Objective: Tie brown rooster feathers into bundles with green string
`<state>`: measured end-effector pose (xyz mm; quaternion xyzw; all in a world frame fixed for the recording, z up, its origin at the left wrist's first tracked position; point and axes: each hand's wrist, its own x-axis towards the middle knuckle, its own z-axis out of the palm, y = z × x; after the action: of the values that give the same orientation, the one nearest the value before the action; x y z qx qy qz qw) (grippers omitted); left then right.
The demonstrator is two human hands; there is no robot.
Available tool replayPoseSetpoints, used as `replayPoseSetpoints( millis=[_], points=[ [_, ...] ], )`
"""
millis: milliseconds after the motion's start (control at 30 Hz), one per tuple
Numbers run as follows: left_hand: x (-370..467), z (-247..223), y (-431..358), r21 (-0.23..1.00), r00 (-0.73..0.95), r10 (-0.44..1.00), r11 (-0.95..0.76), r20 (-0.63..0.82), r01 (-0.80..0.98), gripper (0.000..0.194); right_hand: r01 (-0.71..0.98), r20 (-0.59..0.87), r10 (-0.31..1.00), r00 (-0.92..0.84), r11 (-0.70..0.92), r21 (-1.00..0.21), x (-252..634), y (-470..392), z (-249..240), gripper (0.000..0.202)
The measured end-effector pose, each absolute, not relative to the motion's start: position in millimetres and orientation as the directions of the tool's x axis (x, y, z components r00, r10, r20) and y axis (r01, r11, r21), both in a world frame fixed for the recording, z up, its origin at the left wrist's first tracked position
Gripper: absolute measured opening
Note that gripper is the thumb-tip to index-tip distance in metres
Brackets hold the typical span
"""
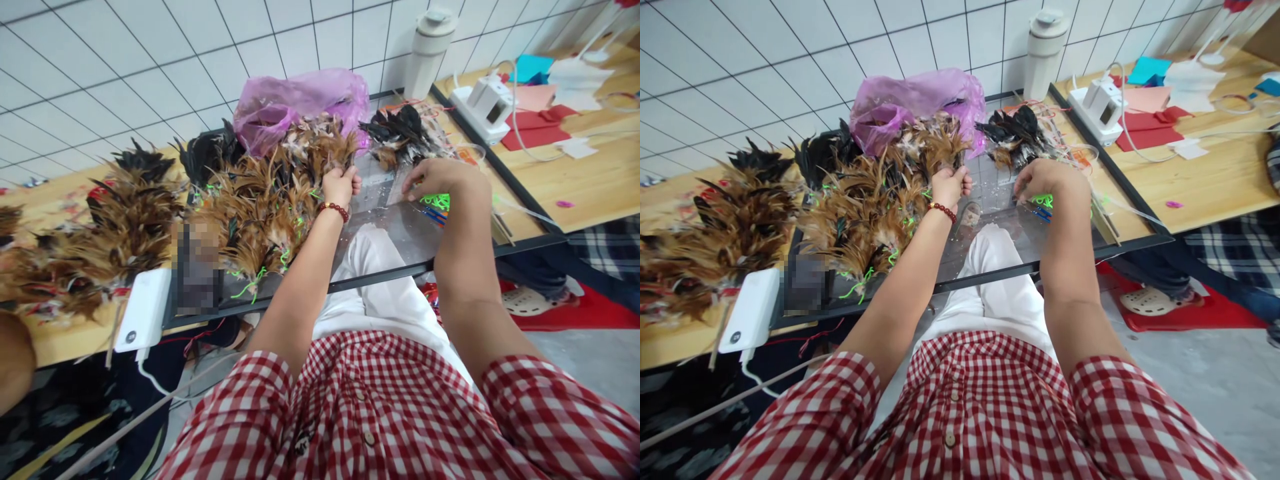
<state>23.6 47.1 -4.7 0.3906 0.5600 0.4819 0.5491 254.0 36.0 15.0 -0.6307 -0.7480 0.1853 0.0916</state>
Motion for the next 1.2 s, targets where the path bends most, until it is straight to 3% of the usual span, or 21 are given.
replayPoseSetpoints(
  millis=[67, 133, 233, 333, 433, 567, 700, 900, 1033, 1200],
  points=[
    [24, -2, 44, 0.964, -0.072, 0.964, 0.248, -0.255, -0.094, 0.027, 0.908, -0.159, 0.975, -0.156, 0.078, -0.413, 247, 36, 21, 0.004],
    [25, 1, 41, 0.958, -0.037, 0.962, 0.265, -0.271, -0.107, 0.024, 0.843, -0.038, 0.994, -0.101, 0.065, -0.535, 239, 37, 25, 0.008],
    [27, 5, 37, 0.949, 0.014, 0.961, 0.275, -0.277, -0.151, 0.018, 0.57, 0.083, 0.996, -0.009, 0.074, -0.818, 223, 39, 25, 0.02],
    [27, 6, 34, 0.944, 0.06, 0.959, 0.284, -0.277, -0.171, 0.016, 0.256, 0.05, 0.999, -0.001, 0.049, -0.965, 203, 41, 21, 0.025],
    [27, 5, 33, 0.937, 0.11, 0.95, 0.308, -0.293, -0.164, 0.019, 0.089, 0.005, 1.0, -0.016, 0.006, -0.996, 187, 44, 16, 0.03],
    [27, 5, 32, 0.93, 0.157, 0.937, 0.335, -0.312, -0.153, 0.017, -0.013, -0.013, 1.0, 0.025, -0.013, -1.0, 179, 48, 13, 0.034],
    [28, 5, 33, 0.923, 0.127, 0.94, 0.336, -0.316, -0.189, 0.02, -0.056, -0.039, 0.999, 0.012, -0.038, -0.998, 180, 46, 16, 0.032],
    [27, 4, 35, 0.928, 0.103, 0.966, 0.258, -0.239, -0.268, 0.019, -0.012, -0.206, 0.978, -0.029, -0.207, -0.978, 177, 42, 19, 0.03],
    [27, 3, 36, 0.927, 0.109, 0.963, 0.268, -0.247, -0.262, 0.018, -0.014, -0.095, 0.995, -0.041, -0.096, -0.995, 175, 43, 17, 0.04],
    [26, 4, 37, 0.903, 0.082, 0.944, 0.329, -0.319, -0.275, 0.018, 0.035, 0.074, 0.997, 0.033, 0.073, -0.997, 177, 44, 16, 0.034]
  ],
)
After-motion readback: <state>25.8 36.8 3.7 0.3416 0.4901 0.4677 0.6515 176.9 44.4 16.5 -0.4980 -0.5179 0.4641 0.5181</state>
